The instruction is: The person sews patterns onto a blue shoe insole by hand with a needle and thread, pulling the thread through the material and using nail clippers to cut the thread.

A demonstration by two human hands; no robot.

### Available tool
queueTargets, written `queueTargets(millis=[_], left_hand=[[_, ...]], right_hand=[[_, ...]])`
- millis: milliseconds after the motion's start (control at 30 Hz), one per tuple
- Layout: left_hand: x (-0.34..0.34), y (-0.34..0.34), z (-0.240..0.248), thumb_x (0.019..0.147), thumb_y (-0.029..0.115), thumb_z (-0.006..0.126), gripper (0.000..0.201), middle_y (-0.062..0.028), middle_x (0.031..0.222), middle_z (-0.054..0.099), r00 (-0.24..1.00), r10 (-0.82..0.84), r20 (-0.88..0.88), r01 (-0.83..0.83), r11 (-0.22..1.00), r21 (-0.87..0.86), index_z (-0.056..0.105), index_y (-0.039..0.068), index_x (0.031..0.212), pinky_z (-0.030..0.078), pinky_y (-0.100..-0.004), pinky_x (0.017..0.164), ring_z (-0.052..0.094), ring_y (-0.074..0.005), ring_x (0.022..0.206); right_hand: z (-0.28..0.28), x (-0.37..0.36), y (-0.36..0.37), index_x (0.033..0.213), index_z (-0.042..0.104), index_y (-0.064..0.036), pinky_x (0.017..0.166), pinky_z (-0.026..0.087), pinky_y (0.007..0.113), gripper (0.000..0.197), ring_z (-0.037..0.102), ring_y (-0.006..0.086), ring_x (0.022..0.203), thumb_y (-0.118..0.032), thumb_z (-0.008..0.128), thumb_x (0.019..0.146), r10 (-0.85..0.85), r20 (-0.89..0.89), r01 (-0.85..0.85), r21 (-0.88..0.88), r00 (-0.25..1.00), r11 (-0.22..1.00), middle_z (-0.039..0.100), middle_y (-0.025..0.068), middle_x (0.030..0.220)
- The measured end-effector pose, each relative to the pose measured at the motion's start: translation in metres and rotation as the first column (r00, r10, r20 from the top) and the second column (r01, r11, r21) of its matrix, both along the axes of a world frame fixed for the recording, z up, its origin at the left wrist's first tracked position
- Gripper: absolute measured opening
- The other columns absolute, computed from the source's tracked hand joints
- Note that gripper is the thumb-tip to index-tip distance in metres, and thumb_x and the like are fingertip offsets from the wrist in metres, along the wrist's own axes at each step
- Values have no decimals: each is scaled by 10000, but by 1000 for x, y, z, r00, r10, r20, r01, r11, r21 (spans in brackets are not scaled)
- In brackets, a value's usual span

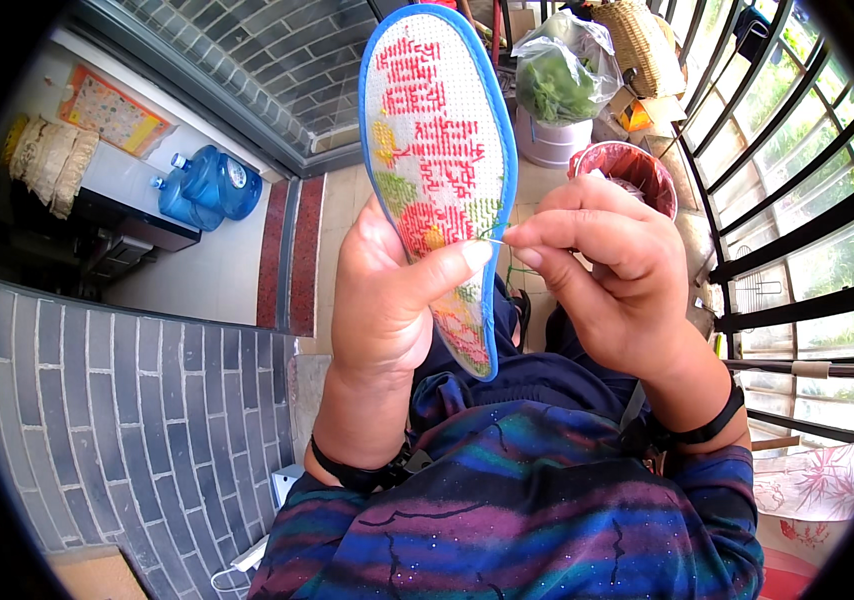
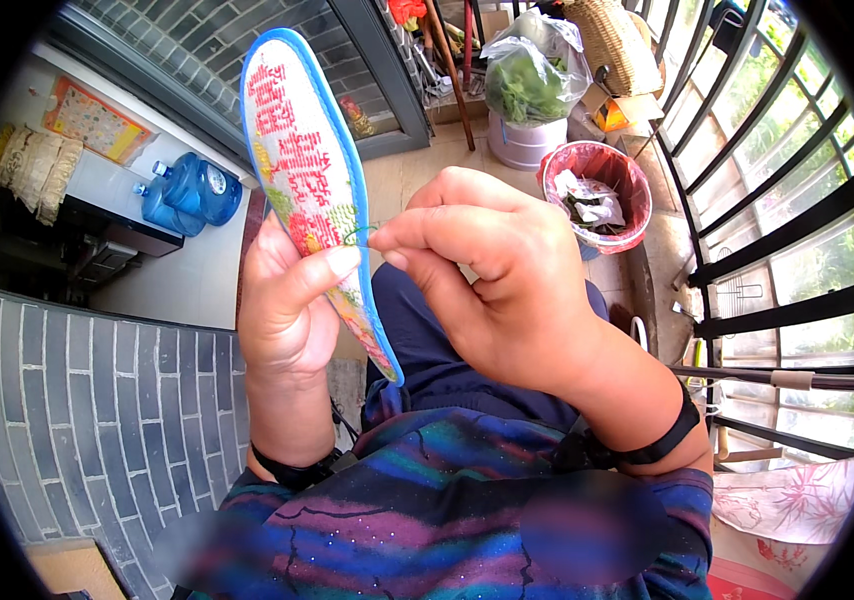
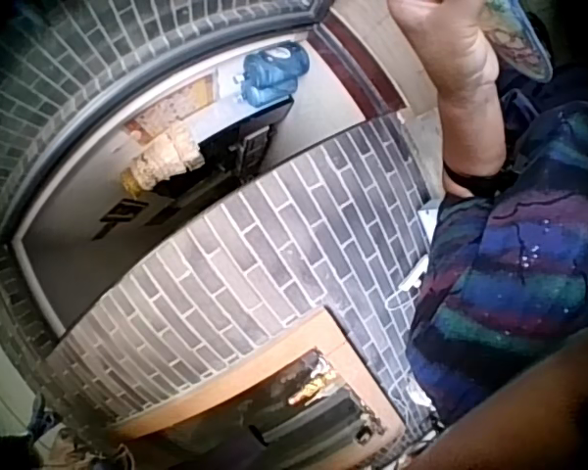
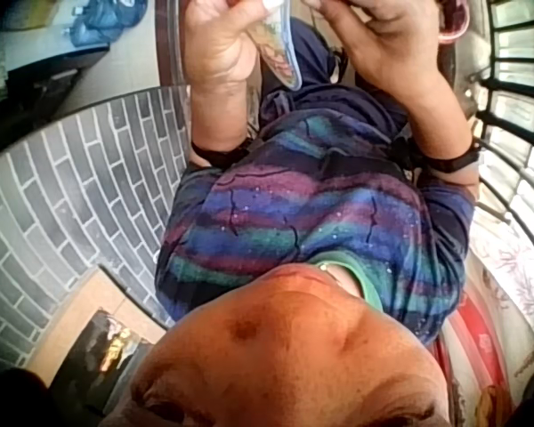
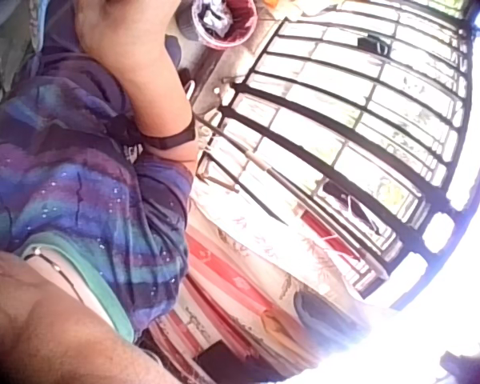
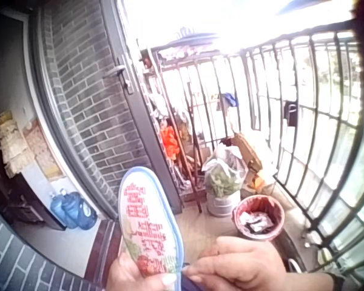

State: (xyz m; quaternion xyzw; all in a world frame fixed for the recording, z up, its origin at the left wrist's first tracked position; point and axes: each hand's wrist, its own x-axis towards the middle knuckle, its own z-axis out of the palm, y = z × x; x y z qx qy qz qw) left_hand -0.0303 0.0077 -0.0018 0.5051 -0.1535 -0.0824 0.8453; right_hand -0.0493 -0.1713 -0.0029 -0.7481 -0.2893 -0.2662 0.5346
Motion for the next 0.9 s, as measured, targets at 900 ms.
queueTargets(millis=[900], left_hand=[[0, -1, 2, 736, -69, 646, 506, -83, 1104, 632, 1000, -28, -5, 28, 1000, -9, 493, -7, 1214, 464, -303, 906, 619, -155, 996]], right_hand=[[0, -3, -3, 898, 700, -15, 550, 450, 274, 184, 597, 197, 647, 91, 653, 755, 41, -43, -38, 63, 998, 997, 614, 103, 748]])
